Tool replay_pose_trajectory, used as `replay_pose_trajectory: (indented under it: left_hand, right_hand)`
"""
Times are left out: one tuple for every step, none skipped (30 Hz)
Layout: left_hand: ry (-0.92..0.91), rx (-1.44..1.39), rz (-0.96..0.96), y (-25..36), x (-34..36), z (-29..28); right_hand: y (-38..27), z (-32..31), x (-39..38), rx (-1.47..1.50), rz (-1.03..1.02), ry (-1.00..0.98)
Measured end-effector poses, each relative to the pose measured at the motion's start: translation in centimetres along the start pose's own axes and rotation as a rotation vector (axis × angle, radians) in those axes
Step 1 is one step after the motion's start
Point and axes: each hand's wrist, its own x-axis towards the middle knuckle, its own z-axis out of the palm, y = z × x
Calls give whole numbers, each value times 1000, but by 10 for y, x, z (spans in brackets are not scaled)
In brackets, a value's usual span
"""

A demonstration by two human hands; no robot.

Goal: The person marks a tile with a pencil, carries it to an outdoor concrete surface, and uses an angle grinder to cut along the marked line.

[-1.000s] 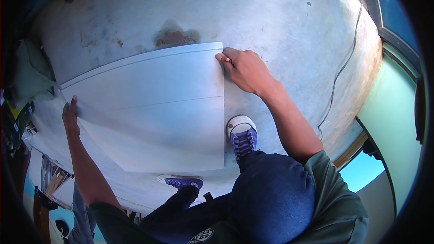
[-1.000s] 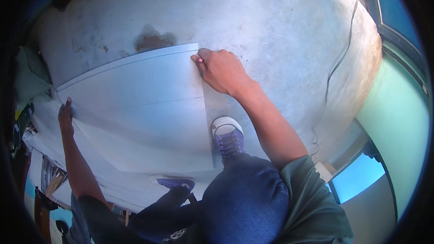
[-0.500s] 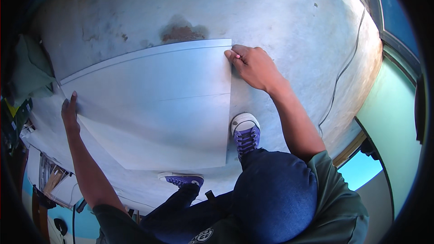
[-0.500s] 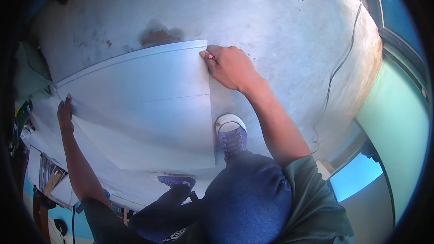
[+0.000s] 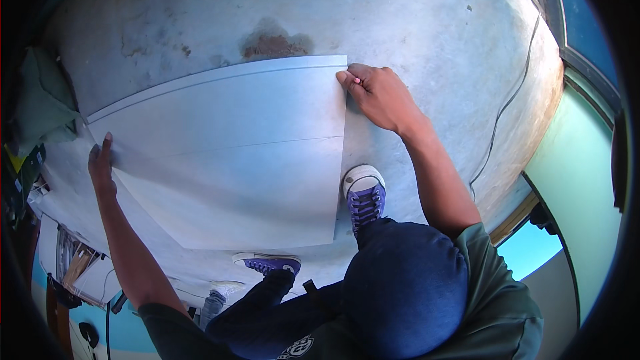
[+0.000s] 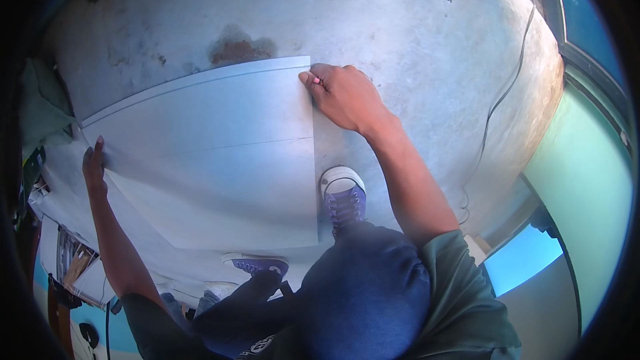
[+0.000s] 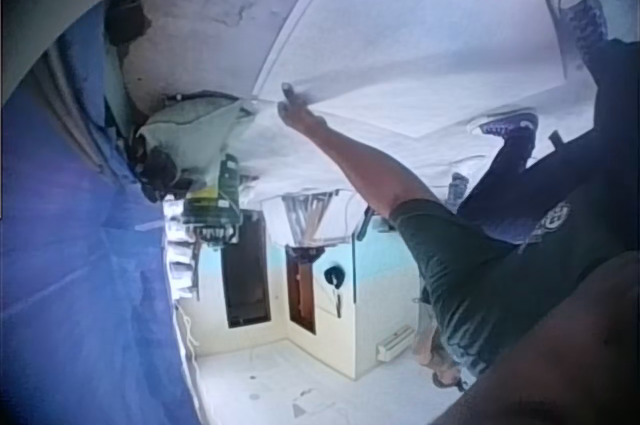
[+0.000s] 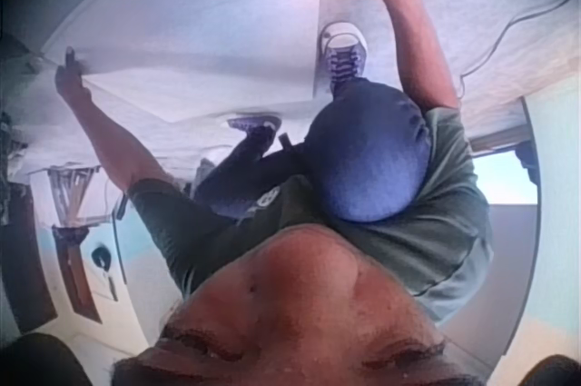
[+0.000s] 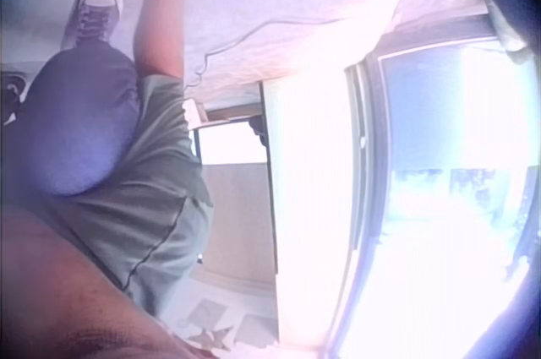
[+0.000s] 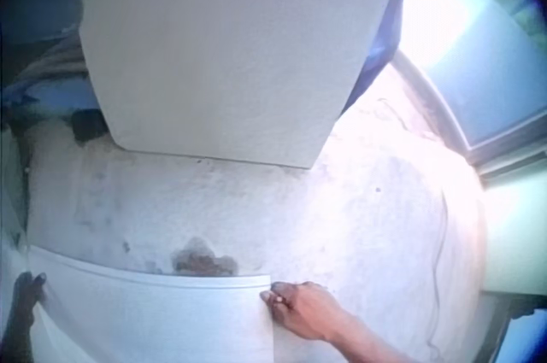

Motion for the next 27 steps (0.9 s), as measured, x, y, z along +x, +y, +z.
replay_pose_trajectory:
  left_hand:
    - [8, -19, 10, -1, 1, 0]
    - [7, -19, 9, -3, 3, -1]
    - [-20, -40, 21, -4, 4, -2]
    - [-48, -61, 32, -6, 5, -4]
    - [-46, -60, 31, -9, 5, -5]
    - [-4, -15, 0, -11, 3, -4]
    - [39, 30, -30, -12, 2, -3]
    - [39, 30, -31, -12, 3, -4]
    - [24, 35, -25, -4, -1, -2]
    - [10, 40, -19, 0, -2, -1]
    - [7, 38, -20, 1, 0, 2]
    - [17, 36, -11, 1, 1, 2]
    - [27, 33, -2, 1, 1, 1]
    - [28, 33, -3, 2, 1, -1]
    - [15, 6, -1, 2, 0, -1]
    - [2, -21, 1, 3, -1, -1]
    - [0, -21, 0, 3, -2, 0]
    - [16, -10, -2, 5, -5, 2]
    - [31, 1, -4, 6, -6, 4]
    - [30, 1, -4, 6, -4, 3]
    - [26, -7, 2, 7, -3, 0]
    - [22, -15, 9, 7, -2, -2]
    - [23, -15, 9, 7, -1, -1]
    - [19, -2, 14, 6, 0, -1]
    - [15, 10, 19, 6, 0, -2]
    - [19, 11, 18, 2, 2, -4]
    - [-4, 29, -23, -1, 4, -5]
  right_hand:
    - [0, 0, 0, -8, -16, 18]
    - [0, 0, 1, -8, -15, 17]
    - [-1, 0, 2, -24, -16, 17]
    - [-2, 1, 3, -39, -17, 17]
    - [-2, 3, 3, -38, -18, 15]
    - [-3, 6, 3, -15, -2, 3]
    - [-3, 8, 3, 9, 13, -10]
    - [-4, 8, 3, 8, 14, -11]
    - [-4, 6, 3, -6, 17, -4]
    - [-4, 4, 3, -21, 20, 2]
    - [-5, 3, 3, -23, 22, 2]
    - [-6, 2, 3, -29, 31, -4]
    - [-7, 2, 3, -36, 40, -10]
    - [-6, 3, 4, -36, 39, -11]
    - [-5, 4, 5, -42, 17, 2]
    - [-4, 4, 5, -48, -5, 15]
    - [-5, 4, 4, -48, -3, 14]
    - [-6, 2, 4, -37, 18, 2]
    - [-6, 1, 3, -25, 40, -9]
    - [-5, 1, 4, -26, 40, -9]
    - [-4, 1, 6, -32, 10, 6]
    - [-4, 1, 6, -39, -19, 21]
    - [-4, 0, 6, -38, -21, 21]
    - [-5, -1, 5, -23, -5, 15]
    - [-7, -1, 4, -7, 9, 9]
    - [-8, 1, 2, -6, 6, 8]
    - [-9, 4, -2, 2, 50, 4]
